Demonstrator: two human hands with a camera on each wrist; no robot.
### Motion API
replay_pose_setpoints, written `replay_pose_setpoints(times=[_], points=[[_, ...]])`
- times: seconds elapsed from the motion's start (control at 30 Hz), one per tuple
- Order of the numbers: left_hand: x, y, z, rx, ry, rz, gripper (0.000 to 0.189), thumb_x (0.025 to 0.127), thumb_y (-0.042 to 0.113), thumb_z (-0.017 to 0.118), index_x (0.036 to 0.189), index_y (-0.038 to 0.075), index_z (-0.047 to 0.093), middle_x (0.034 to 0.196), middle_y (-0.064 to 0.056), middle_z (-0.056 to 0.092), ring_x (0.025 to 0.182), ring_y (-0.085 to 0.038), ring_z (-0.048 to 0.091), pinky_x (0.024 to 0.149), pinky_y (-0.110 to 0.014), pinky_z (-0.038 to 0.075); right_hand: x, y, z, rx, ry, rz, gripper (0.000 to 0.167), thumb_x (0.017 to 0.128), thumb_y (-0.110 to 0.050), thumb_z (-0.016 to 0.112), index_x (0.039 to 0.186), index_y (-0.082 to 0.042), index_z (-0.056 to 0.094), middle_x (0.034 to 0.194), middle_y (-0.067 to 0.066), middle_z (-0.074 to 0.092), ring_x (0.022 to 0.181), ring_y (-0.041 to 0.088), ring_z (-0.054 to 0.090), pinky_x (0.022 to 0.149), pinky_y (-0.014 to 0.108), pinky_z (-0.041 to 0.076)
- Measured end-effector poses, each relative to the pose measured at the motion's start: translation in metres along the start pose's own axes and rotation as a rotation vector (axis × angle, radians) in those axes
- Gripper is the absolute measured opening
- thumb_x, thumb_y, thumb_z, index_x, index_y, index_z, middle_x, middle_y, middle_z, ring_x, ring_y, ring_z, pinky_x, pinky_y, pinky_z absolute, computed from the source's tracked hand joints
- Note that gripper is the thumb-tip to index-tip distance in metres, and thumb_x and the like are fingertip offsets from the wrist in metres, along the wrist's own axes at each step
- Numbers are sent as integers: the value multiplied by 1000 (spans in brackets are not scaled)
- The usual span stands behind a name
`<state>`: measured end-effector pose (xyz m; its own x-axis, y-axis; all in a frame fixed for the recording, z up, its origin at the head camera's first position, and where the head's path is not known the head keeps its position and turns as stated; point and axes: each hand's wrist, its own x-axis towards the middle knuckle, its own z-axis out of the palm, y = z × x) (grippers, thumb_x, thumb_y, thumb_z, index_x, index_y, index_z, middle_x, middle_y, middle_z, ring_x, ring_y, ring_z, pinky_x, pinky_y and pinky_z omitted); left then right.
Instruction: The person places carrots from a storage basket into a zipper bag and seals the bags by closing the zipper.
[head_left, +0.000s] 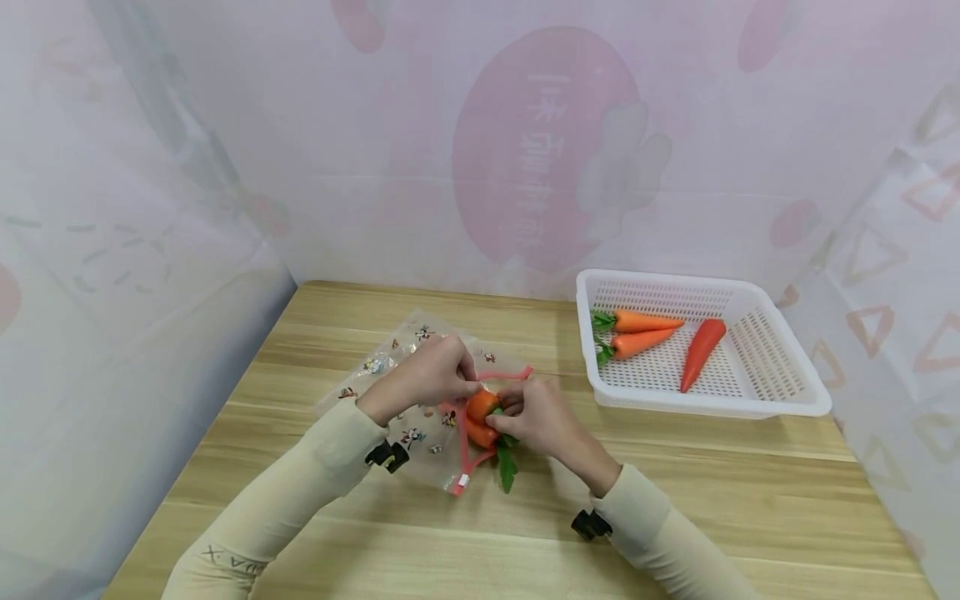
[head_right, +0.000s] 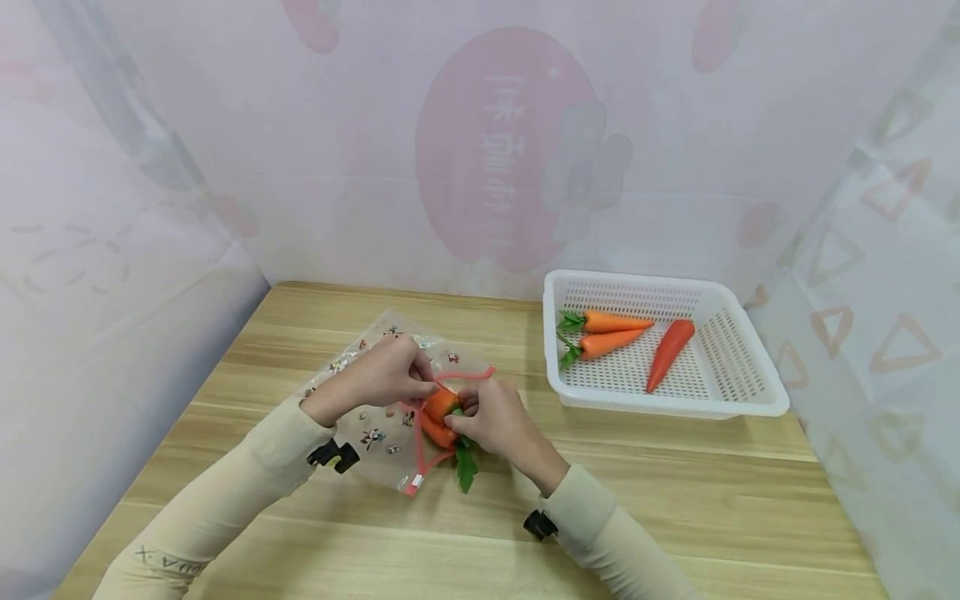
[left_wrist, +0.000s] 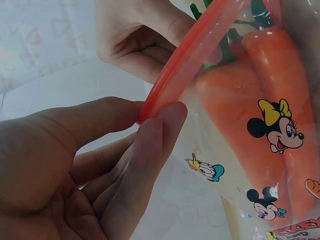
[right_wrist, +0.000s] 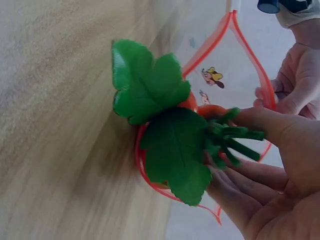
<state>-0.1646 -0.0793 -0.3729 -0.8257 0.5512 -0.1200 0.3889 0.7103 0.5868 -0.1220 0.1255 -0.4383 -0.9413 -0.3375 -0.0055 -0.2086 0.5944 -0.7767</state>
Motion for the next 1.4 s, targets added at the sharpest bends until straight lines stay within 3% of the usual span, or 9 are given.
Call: replay_pose_setpoints(times=[0.2, 0.33, 0.57, 0.83, 1.13, 1.4], points=[[1, -2, 0, 0, 3, 14, 21, 95, 17, 77, 76, 9, 83, 62, 2, 72, 49, -7, 55, 53, -23, 47, -8, -4, -10, -72, 43, -15, 28, 90, -20, 86, 113, -4, 81, 107, 13, 82, 93, 21, 80, 78, 32, 65], [1, -3, 0, -4, -4, 14, 22, 96, 17, 76, 76, 10, 82, 62, 3, 72, 50, -8, 58, 55, -24, 50, -15, -8, -22, -150, 68, -3, 32, 89, -22, 86, 117, -6, 81, 111, 13, 81, 99, 24, 79, 84, 39, 65], [0, -2, 0, -16, -11, -1, 21, 97, 16, 76, 79, 8, 83, 65, 2, 74, 53, -10, 66, 57, -25, 55, -26, -6, -47, -264, 69, -63, 27, 90, -22, 84, 112, -7, 81, 113, 11, 81, 101, 28, 79, 88, 46, 64], [0, -2, 1, 11, 1, 14, 21, 96, 17, 76, 78, 9, 82, 66, 2, 74, 53, -9, 65, 62, -25, 56, -37, -3, -78, -300, 75, -7, 39, 93, -25, 81, 123, 0, 77, 118, 18, 79, 107, 35, 78, 89, 47, 64], [0, -4, 3, -7, -1, -2, 21, 97, 18, 77, 79, 8, 82, 67, 1, 75, 55, -13, 69, 58, -25, 56, -47, 6, -116, -320, 139, 33, 40, 93, -24, 81, 123, 3, 76, 115, 21, 79, 102, 35, 79, 87, 48, 64], [2, -3, 2, 11, 3, 16, 21, 96, 18, 77, 78, 8, 82, 66, 2, 75, 53, -8, 64, 59, -24, 54, -60, 17, -146, -342, 200, 49, 34, 93, -22, 82, 119, 0, 78, 114, 21, 79, 101, 37, 79, 88, 52, 63]])
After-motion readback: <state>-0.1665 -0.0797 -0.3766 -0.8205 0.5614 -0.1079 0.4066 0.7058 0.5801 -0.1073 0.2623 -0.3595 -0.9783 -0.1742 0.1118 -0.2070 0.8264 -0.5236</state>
